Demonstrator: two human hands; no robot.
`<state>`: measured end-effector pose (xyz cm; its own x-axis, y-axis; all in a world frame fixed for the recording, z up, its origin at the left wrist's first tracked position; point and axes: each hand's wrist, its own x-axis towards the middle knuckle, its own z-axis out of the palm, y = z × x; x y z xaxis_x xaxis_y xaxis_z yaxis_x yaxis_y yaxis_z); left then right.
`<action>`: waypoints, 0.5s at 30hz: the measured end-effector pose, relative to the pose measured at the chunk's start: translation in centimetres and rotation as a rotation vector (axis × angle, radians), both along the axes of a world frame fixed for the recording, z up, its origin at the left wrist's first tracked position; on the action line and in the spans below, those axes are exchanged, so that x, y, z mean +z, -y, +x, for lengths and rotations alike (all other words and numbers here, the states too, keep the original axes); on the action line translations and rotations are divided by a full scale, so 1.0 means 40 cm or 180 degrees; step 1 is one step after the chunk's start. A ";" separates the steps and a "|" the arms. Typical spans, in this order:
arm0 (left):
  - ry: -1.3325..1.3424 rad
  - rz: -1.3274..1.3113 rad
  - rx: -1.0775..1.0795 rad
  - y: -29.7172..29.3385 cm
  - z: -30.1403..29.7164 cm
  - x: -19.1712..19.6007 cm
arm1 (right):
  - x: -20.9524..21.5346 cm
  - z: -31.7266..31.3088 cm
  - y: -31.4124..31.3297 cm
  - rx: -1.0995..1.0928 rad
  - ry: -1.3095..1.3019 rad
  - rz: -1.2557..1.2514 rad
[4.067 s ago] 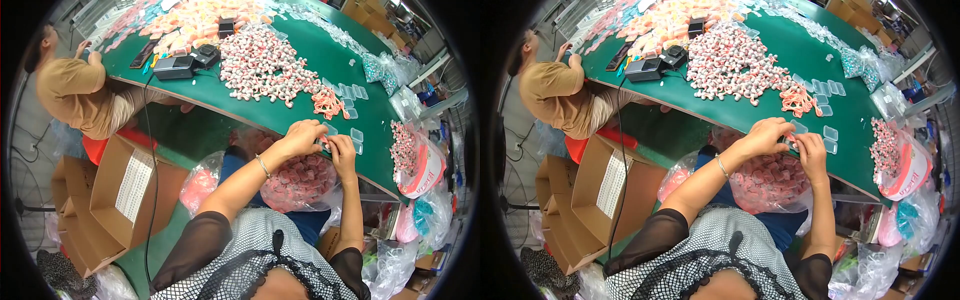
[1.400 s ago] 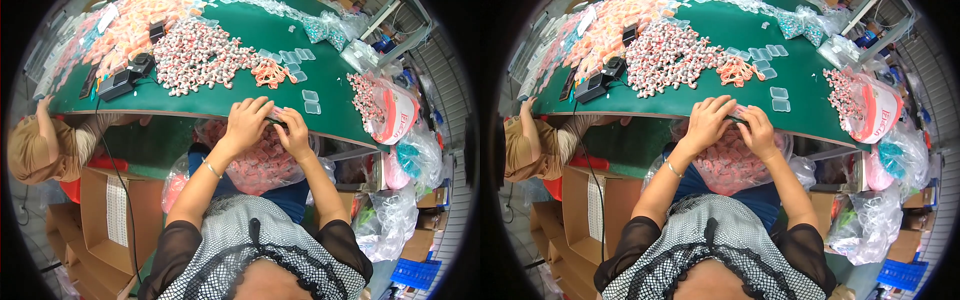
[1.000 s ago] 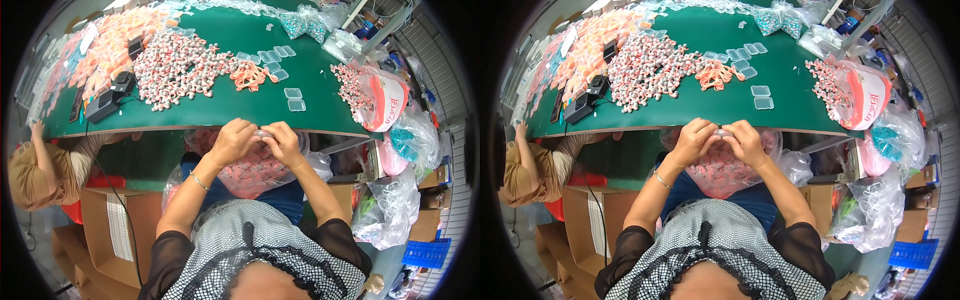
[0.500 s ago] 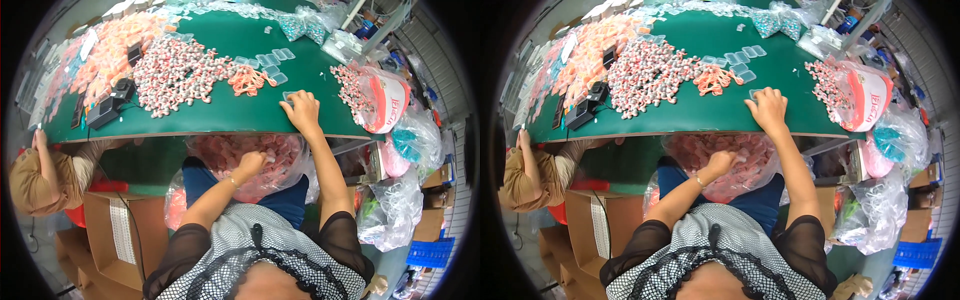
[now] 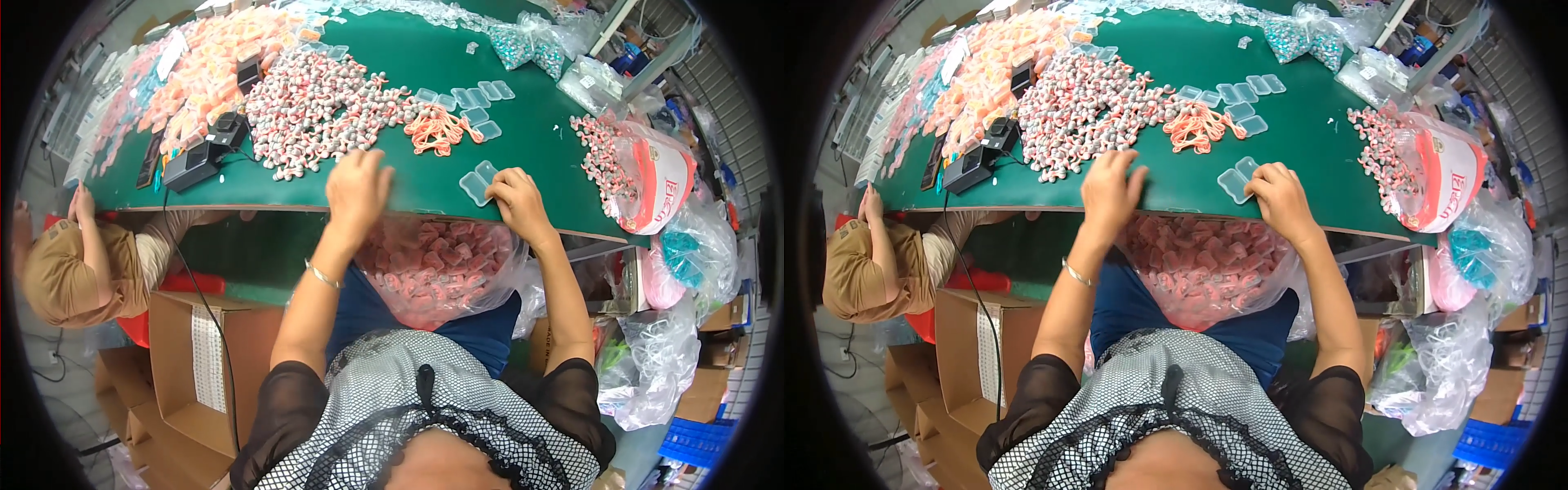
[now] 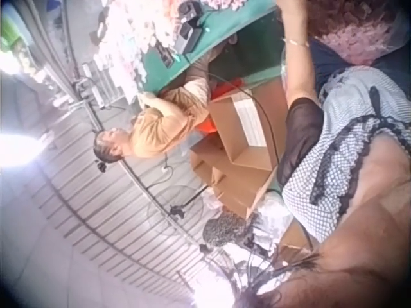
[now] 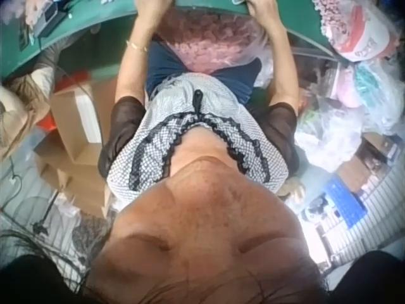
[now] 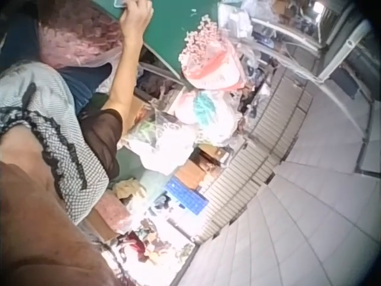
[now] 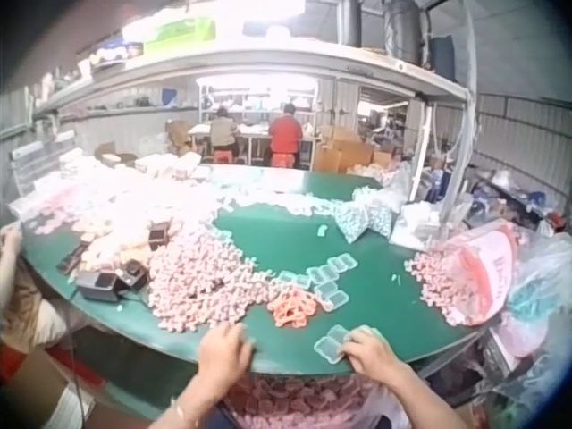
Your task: Packing small pink items into clear plastic containers.
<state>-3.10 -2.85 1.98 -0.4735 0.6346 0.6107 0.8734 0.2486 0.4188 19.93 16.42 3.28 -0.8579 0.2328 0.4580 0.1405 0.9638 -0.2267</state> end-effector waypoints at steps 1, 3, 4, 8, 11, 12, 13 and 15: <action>-0.0200 -0.0053 0.0142 -0.014 -0.037 -0.014 | -0.005 -0.007 -0.006 -0.0027 -0.0014 0.0015; -0.0139 -0.0472 0.0275 -0.033 -0.069 -0.048 | -0.027 -0.007 -0.022 0.0231 -0.0204 0.0079; -0.0331 -0.0458 0.0356 -0.031 -0.088 -0.066 | -0.035 -0.009 -0.026 0.0283 -0.0250 0.0015; -0.0207 -0.0329 0.0033 -0.021 -0.075 -0.060 | -0.048 0.011 -0.048 0.0285 -0.0340 -0.0142; -0.0102 -0.0162 -0.0472 -0.027 -0.078 -0.065 | -0.042 0.030 -0.082 0.0306 -0.0411 -0.0356; -0.0019 -0.0023 -0.0535 -0.028 -0.085 -0.067 | -0.033 0.036 -0.100 0.0009 -0.0642 -0.0098; 0.0006 -0.0096 -0.0409 -0.020 -0.094 -0.071 | -0.022 0.033 -0.121 -0.0258 -0.0869 0.0163; 0.0028 -0.0224 -0.0380 -0.022 -0.098 -0.062 | -0.021 0.082 -0.242 -0.1176 -0.1239 0.0576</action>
<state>-7.04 -1.98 -0.49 -0.3973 0.7279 0.5588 0.8948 0.1722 0.4119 23.20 26.11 2.45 -0.4942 0.3739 0.7848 0.4149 0.8948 -0.1650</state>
